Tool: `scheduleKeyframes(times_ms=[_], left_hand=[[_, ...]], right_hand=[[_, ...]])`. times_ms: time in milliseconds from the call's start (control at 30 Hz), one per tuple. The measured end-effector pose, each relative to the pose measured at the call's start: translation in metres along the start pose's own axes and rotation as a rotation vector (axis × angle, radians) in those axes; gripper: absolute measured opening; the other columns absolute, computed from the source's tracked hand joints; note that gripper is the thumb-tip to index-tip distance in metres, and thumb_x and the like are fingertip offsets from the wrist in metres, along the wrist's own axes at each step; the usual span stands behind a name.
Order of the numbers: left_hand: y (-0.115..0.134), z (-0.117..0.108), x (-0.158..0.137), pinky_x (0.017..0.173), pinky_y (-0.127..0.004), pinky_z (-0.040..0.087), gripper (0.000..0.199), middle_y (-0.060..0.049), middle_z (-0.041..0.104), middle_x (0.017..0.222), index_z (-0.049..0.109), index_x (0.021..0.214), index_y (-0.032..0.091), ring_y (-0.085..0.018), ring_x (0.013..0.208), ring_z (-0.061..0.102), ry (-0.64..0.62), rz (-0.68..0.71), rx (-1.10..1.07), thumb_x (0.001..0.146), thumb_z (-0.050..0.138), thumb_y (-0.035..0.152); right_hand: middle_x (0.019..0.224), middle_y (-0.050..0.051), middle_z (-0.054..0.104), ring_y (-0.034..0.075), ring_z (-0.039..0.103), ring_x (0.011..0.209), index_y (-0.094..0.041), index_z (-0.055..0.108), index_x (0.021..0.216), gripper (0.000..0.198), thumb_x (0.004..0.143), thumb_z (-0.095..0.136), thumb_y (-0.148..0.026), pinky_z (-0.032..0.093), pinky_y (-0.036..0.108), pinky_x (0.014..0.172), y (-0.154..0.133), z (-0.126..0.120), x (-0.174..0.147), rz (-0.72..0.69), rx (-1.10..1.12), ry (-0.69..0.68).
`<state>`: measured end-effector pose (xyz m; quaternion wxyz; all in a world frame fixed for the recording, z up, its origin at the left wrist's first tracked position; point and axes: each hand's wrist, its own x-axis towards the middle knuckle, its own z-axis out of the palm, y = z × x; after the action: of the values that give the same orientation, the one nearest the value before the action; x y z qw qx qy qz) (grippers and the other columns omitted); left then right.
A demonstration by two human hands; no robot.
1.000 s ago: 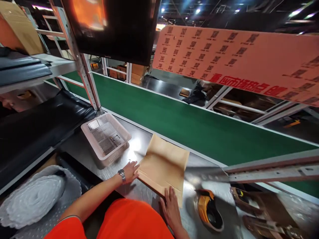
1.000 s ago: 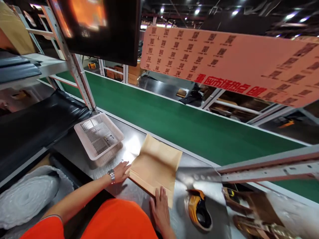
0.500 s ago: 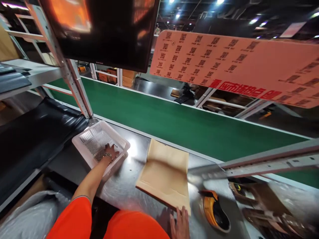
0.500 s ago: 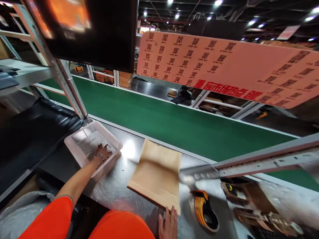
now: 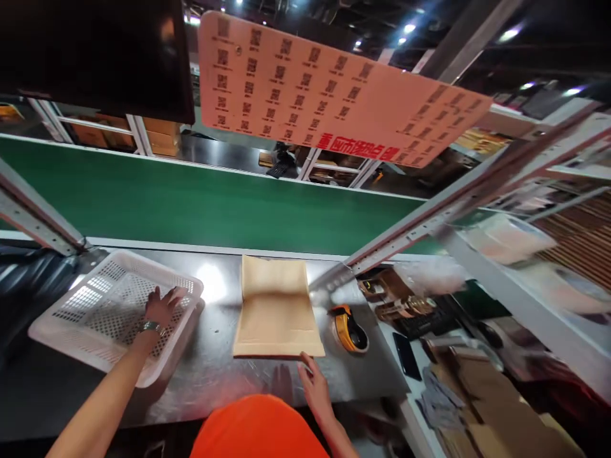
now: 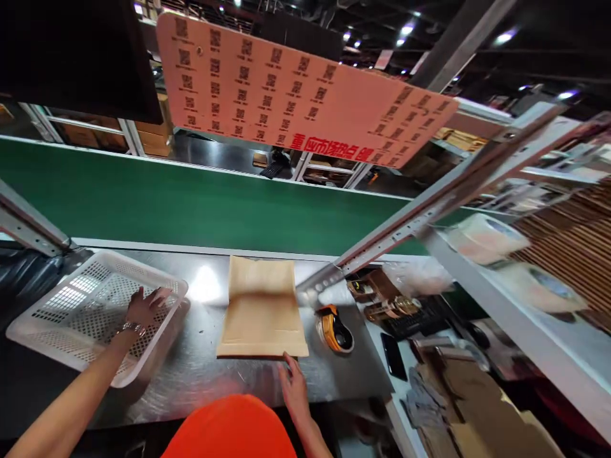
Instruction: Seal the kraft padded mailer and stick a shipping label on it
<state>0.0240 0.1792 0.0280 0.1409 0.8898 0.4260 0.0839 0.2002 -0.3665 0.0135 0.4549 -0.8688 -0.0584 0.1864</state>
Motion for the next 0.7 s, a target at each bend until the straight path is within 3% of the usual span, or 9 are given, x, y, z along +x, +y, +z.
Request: scheduleKeyframes(times_ms=[100, 200, 267, 367, 467, 533, 567, 633, 700], left_hand=[[0.04, -0.009, -0.034, 0.142, -0.059, 0.042, 0.054, -0.017, 0.06, 0.175, 0.072, 0.158, 0.018, -0.039, 0.169, 0.048, -0.013, 0.206, -0.128, 0.115, 0.043, 0.032], [0.108, -0.007, -0.095, 0.147, -0.06, 0.037, 0.058, -0.012, 0.04, 0.191, 0.064, 0.17, 0.025, -0.035, 0.179, 0.035, -0.066, 0.51, -0.254, 0.117, 0.041, 0.034], [0.157, -0.001, -0.133, 0.144, -0.064, 0.042, 0.057, -0.011, 0.034, 0.194, 0.065, 0.17, 0.028, -0.038, 0.18, 0.032, -0.146, 0.678, -0.269, 0.116, 0.048, 0.033], [0.216, 0.007, -0.17, 0.147, -0.067, 0.035, 0.06, -0.016, 0.029, 0.195, 0.061, 0.173, 0.026, -0.04, 0.183, 0.025, -0.268, 0.837, -0.209, 0.114, 0.057, 0.034], [0.252, 0.013, -0.19, 0.149, -0.061, 0.033, 0.087, -0.024, 0.016, 0.197, 0.038, 0.184, 0.011, -0.042, 0.185, 0.013, -0.28, 0.68, -0.206, 0.11, 0.068, 0.043], [0.27, 0.018, -0.203, 0.143, -0.056, 0.046, 0.103, -0.029, 0.025, 0.193, 0.028, 0.186, 0.006, -0.041, 0.182, 0.027, -0.334, 0.493, -0.341, 0.105, 0.075, 0.05], [0.279, 0.02, -0.211, 0.135, -0.054, 0.056, 0.1, -0.029, 0.04, 0.187, 0.033, 0.184, 0.009, -0.04, 0.175, 0.043, -0.414, 0.423, -0.46, 0.104, 0.076, 0.051], [0.298, 0.025, -0.228, 0.11, -0.051, 0.072, 0.079, -0.024, 0.073, 0.159, 0.059, 0.167, 0.015, -0.036, 0.141, 0.077, -0.633, 0.337, -0.747, 0.101, 0.076, 0.056], [0.316, 0.028, -0.245, 0.085, -0.046, 0.075, 0.066, -0.019, 0.087, 0.124, 0.079, 0.138, 0.015, -0.032, 0.103, 0.085, -0.791, 0.264, -0.973, 0.096, 0.075, 0.066]], right_hand=[[0.126, 0.024, 0.087, 0.045, 0.082, 0.124, -0.016, 0.084, 0.131, 0.105, 0.072, 0.077, -0.103, 0.06, 0.068, 0.122, -0.08, 0.018, 0.005, 0.043, 0.26, -0.202], [0.134, 0.018, 0.087, 0.037, 0.081, 0.128, -0.023, 0.084, 0.133, 0.088, 0.073, 0.093, -0.086, 0.063, 0.057, 0.115, -0.146, 0.03, -0.003, -0.041, 0.471, -0.406], [0.132, 0.014, 0.088, 0.033, 0.082, 0.126, -0.024, 0.085, 0.129, 0.076, 0.076, 0.097, -0.078, 0.063, 0.052, 0.112, -0.171, 0.03, -0.014, -0.124, 0.503, -0.498], [0.105, 0.01, 0.089, 0.029, 0.083, 0.1, -0.022, 0.088, 0.103, 0.064, 0.08, 0.091, -0.082, 0.065, 0.047, 0.098, -0.176, 0.017, -0.03, -0.149, 0.494, -0.49], [0.097, 0.009, 0.088, 0.03, 0.081, 0.094, -0.025, 0.086, 0.093, 0.065, 0.077, 0.089, -0.087, 0.065, 0.048, 0.096, -0.156, -0.006, -0.042, -0.064, 0.624, -0.361], [0.102, 0.009, 0.089, 0.032, 0.082, 0.099, -0.026, 0.086, 0.097, 0.065, 0.074, 0.092, -0.087, 0.064, 0.05, 0.101, -0.14, -0.021, -0.05, 0.009, 0.772, -0.319], [0.103, 0.01, 0.089, 0.032, 0.082, 0.101, -0.027, 0.086, 0.099, 0.065, 0.073, 0.093, -0.086, 0.064, 0.051, 0.101, -0.133, -0.028, -0.054, 0.033, 0.825, -0.313], [0.101, 0.01, 0.088, 0.032, 0.081, 0.098, -0.026, 0.086, 0.101, 0.065, 0.073, 0.094, -0.084, 0.064, 0.05, 0.099, -0.119, -0.042, -0.061, 0.04, 0.862, -0.301], [0.1, 0.01, 0.088, 0.03, 0.08, 0.093, -0.025, 0.086, 0.099, 0.066, 0.075, 0.092, -0.086, 0.063, 0.047, 0.095, -0.105, -0.058, -0.068, 0.023, 0.843, -0.27]])
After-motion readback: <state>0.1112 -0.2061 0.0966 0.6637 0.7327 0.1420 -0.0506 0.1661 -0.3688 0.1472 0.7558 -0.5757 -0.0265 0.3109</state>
